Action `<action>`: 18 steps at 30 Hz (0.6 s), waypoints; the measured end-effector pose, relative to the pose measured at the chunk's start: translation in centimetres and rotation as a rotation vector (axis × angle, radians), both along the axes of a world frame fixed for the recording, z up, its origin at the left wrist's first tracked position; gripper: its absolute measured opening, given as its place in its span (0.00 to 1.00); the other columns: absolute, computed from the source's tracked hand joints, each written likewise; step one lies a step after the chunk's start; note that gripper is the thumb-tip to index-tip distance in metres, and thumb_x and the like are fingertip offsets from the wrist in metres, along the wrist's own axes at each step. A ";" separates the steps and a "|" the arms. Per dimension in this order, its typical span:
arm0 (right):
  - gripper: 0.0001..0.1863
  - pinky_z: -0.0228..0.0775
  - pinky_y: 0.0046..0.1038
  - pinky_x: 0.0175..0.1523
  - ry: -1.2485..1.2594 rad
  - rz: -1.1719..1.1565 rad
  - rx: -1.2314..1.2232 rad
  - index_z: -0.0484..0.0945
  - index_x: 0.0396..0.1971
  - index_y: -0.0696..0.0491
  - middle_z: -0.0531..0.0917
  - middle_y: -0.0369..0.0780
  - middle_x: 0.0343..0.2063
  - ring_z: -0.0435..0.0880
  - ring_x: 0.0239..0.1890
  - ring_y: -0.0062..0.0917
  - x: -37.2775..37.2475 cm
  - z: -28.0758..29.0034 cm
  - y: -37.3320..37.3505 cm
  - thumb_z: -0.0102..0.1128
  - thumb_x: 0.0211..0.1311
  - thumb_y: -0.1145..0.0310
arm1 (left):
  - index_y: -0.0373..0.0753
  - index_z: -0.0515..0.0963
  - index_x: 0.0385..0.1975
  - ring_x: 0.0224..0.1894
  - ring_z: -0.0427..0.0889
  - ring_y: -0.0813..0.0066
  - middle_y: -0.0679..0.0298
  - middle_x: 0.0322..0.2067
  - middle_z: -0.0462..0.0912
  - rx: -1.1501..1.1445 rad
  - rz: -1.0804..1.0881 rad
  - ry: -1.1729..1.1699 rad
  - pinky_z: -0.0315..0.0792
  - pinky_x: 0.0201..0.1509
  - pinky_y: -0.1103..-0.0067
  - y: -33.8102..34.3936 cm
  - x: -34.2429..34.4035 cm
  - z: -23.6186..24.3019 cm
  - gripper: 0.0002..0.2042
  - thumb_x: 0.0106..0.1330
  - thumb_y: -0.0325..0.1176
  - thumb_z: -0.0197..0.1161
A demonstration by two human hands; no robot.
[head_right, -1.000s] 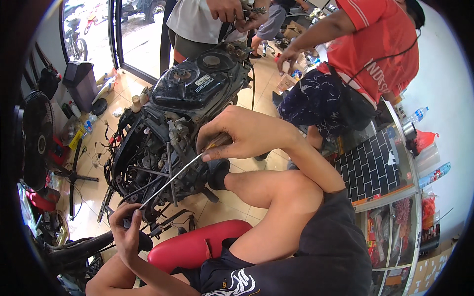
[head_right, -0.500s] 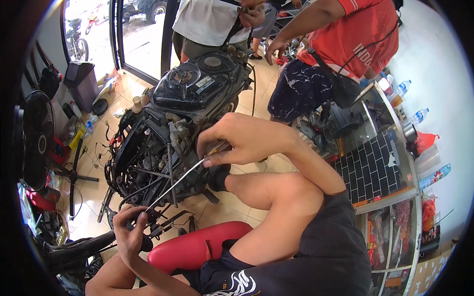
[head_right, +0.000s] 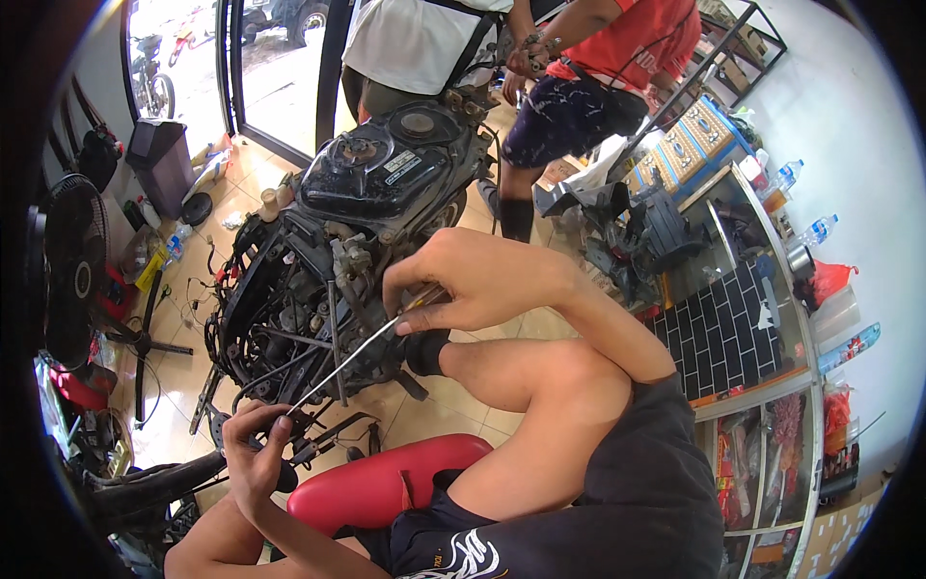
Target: Inspecting and repairing the internal wiring and components of a motorcycle.
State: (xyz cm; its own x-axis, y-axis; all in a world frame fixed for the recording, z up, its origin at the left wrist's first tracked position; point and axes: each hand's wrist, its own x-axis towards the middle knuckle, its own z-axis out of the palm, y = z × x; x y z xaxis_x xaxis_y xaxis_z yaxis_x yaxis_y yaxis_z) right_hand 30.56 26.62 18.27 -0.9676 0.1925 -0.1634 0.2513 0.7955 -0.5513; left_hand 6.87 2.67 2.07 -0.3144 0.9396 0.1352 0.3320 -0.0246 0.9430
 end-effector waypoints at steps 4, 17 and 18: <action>0.13 0.69 0.29 0.29 0.121 -0.013 -0.064 0.84 0.38 0.58 0.84 0.43 0.22 0.81 0.22 0.30 -0.2 -0.1 -0.2 0.63 0.68 0.62 | 0.33 0.86 0.36 0.26 0.74 0.69 0.59 0.21 0.79 -0.009 0.061 -0.029 0.64 0.37 0.75 0.1 0.1 -0.7 0.08 0.58 0.25 0.66; 0.10 0.67 0.31 0.28 0.113 0.067 -0.053 0.82 0.40 0.58 0.83 0.42 0.21 0.79 0.21 0.29 -0.2 -1.4 0.2 0.64 0.66 0.66 | 0.32 0.86 0.35 0.22 0.72 0.75 0.62 0.19 0.77 0.001 0.063 -0.043 0.62 0.35 0.77 0.5 0.6 0.0 0.07 0.58 0.24 0.67; 0.11 0.68 0.32 0.28 0.129 0.069 -0.050 0.83 0.39 0.58 0.83 0.42 0.21 0.79 0.21 0.29 -0.2 -1.4 0.2 0.64 0.66 0.65 | 0.32 0.86 0.35 0.22 0.72 0.76 0.63 0.19 0.76 -0.005 0.065 -0.069 0.62 0.35 0.77 0.5 0.7 0.2 0.07 0.58 0.24 0.67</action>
State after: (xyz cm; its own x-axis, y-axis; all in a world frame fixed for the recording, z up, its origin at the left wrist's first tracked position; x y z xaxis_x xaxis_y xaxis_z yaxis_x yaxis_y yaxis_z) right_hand 30.33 26.82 16.90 -0.9918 0.1197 -0.0448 0.1218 0.7792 -0.6148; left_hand 7.54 3.19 2.31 -0.3832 0.9175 0.1061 0.2672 0.0001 0.9636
